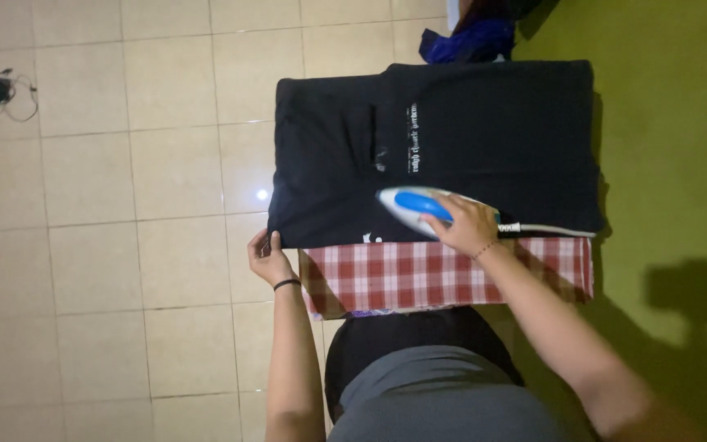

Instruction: Iron a black t-shirt and fold it.

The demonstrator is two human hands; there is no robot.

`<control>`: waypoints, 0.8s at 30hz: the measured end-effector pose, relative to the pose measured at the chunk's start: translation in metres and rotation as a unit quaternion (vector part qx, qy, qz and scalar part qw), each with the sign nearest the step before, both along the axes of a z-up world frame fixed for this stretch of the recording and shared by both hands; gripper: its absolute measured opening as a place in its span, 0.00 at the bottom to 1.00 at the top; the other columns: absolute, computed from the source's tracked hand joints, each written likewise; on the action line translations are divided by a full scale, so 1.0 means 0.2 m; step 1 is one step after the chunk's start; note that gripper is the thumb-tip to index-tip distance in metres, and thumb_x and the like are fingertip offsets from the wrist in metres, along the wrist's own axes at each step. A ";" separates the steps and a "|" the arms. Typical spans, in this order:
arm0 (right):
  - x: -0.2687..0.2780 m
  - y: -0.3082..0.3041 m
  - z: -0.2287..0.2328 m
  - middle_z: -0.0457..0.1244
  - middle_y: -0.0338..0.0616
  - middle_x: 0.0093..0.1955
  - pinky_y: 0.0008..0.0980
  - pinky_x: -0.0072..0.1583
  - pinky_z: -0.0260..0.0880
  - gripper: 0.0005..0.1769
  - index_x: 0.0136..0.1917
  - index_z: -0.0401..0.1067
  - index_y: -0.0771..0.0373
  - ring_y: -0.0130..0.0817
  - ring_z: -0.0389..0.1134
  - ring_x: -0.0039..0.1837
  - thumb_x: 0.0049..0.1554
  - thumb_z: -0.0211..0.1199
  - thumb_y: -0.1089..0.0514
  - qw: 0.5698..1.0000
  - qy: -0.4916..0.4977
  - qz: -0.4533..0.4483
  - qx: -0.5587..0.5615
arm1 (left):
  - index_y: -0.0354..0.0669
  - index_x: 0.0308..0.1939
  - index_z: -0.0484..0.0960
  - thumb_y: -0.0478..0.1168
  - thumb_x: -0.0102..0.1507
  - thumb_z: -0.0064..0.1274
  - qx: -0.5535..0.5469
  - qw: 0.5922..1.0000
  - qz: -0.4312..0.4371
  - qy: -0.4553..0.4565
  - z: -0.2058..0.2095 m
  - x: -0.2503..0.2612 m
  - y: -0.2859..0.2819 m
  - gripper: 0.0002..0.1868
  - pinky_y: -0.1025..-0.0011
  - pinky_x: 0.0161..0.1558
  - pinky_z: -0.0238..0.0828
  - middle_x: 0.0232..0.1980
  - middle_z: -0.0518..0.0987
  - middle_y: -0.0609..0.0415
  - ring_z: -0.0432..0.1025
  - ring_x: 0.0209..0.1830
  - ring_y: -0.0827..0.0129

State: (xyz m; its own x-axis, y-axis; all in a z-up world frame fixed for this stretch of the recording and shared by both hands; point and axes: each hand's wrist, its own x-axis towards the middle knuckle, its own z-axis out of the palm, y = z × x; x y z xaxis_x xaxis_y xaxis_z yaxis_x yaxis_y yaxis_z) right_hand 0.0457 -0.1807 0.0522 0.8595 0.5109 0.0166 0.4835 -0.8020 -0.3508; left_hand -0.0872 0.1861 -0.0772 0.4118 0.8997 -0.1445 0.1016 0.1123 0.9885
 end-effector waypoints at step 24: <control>0.19 -0.80 -0.07 0.71 0.57 0.51 0.57 0.47 0.72 0.27 0.68 0.73 0.50 0.61 0.73 0.48 0.62 0.61 0.36 0.863 -0.098 -0.495 0.003 | 0.66 0.79 0.56 0.65 0.68 0.35 0.566 0.592 -0.499 0.282 0.37 0.43 -1.21 0.35 0.19 0.67 0.21 0.85 0.46 0.58 0.33 0.85 0.55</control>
